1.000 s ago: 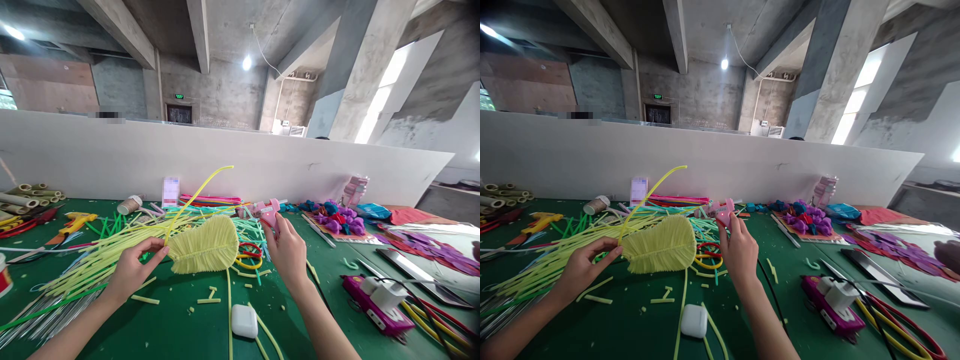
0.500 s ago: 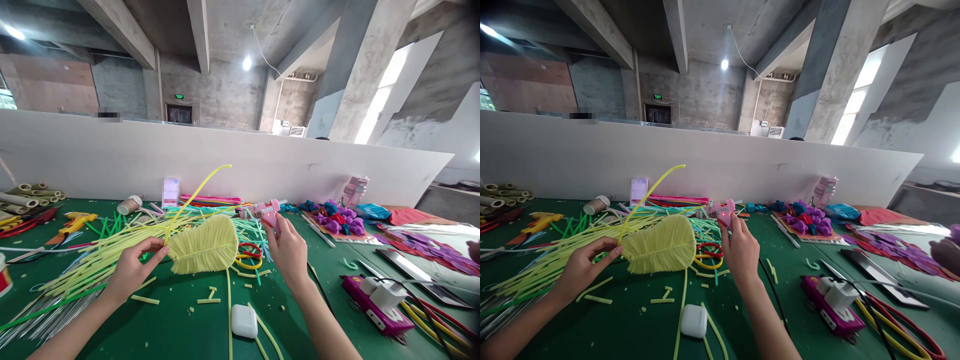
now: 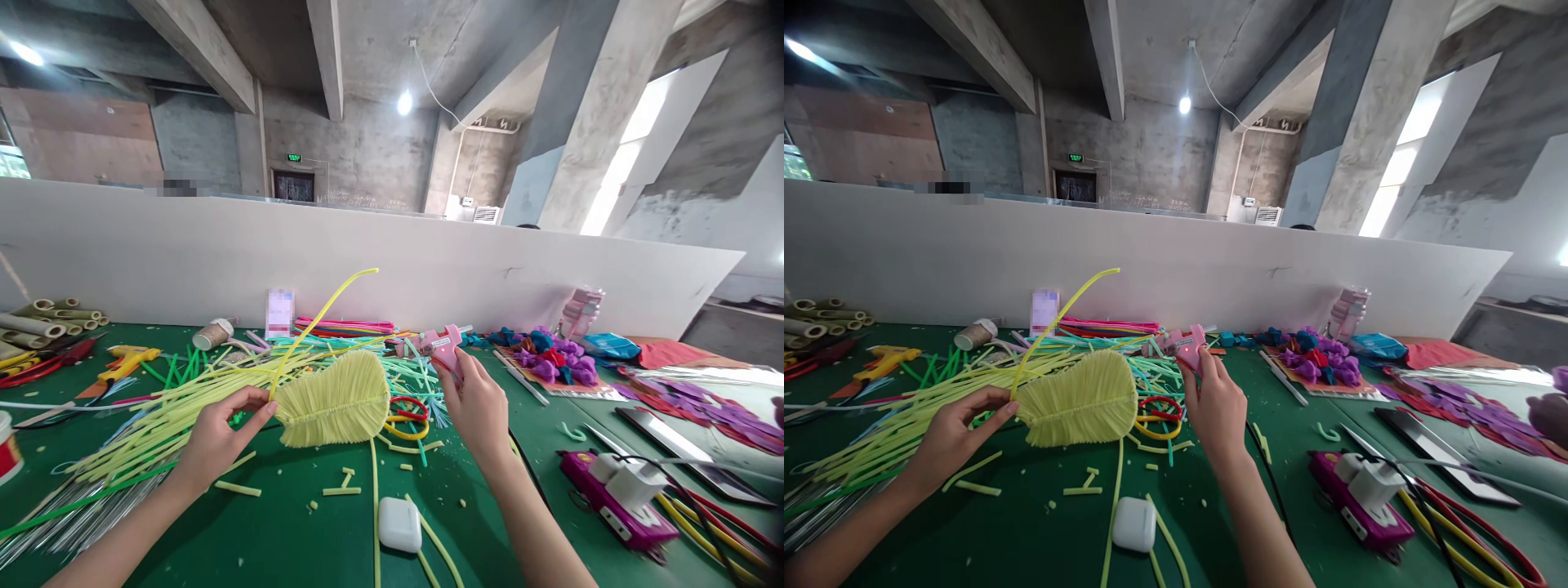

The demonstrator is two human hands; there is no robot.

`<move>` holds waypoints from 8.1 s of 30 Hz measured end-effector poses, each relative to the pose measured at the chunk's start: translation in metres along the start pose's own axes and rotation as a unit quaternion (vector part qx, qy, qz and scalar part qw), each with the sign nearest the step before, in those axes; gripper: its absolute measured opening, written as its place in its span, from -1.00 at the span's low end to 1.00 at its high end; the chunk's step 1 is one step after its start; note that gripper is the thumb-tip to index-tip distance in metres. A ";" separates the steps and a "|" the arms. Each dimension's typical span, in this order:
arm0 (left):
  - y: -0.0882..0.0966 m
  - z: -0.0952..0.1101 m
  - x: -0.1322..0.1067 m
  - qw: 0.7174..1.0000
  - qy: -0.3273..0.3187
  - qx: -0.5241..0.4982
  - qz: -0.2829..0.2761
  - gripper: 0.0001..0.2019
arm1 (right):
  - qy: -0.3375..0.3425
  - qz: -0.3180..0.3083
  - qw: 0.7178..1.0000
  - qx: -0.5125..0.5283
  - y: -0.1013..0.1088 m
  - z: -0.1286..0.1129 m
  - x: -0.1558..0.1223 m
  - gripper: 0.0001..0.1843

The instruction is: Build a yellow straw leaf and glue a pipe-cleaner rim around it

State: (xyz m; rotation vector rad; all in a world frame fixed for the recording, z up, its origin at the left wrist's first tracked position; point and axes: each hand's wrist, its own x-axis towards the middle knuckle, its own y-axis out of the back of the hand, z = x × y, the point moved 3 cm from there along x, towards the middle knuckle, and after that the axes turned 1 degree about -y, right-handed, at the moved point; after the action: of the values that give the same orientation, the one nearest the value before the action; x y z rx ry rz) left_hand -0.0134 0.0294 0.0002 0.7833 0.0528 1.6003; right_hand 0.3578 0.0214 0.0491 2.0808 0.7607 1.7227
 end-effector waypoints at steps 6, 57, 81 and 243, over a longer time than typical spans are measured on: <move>-0.001 0.000 0.001 1.000 0.000 0.002 0.002 -0.65 | 0.003 -0.004 1.000 0.001 0.000 -0.001 0.000 -0.62; 0.000 0.001 0.001 1.000 -0.007 0.010 0.010 -0.66 | 0.021 -0.086 0.996 -0.033 0.000 0.011 0.005 -0.62; 0.000 0.017 -0.004 0.999 -0.043 0.015 0.007 -0.73 | -0.195 -0.151 0.968 -0.049 -0.074 0.066 -0.017 -0.43; 0.001 0.124 0.066 0.929 -0.144 0.231 -0.251 -0.55 | -0.063 -0.104 0.869 0.480 0.006 -0.066 0.076 -0.65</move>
State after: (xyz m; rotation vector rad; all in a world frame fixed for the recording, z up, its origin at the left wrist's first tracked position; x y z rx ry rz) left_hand 0.0505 0.0386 0.1250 1.2505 0.3987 0.9791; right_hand 0.3045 0.0564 0.1274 2.4848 2.0131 1.1420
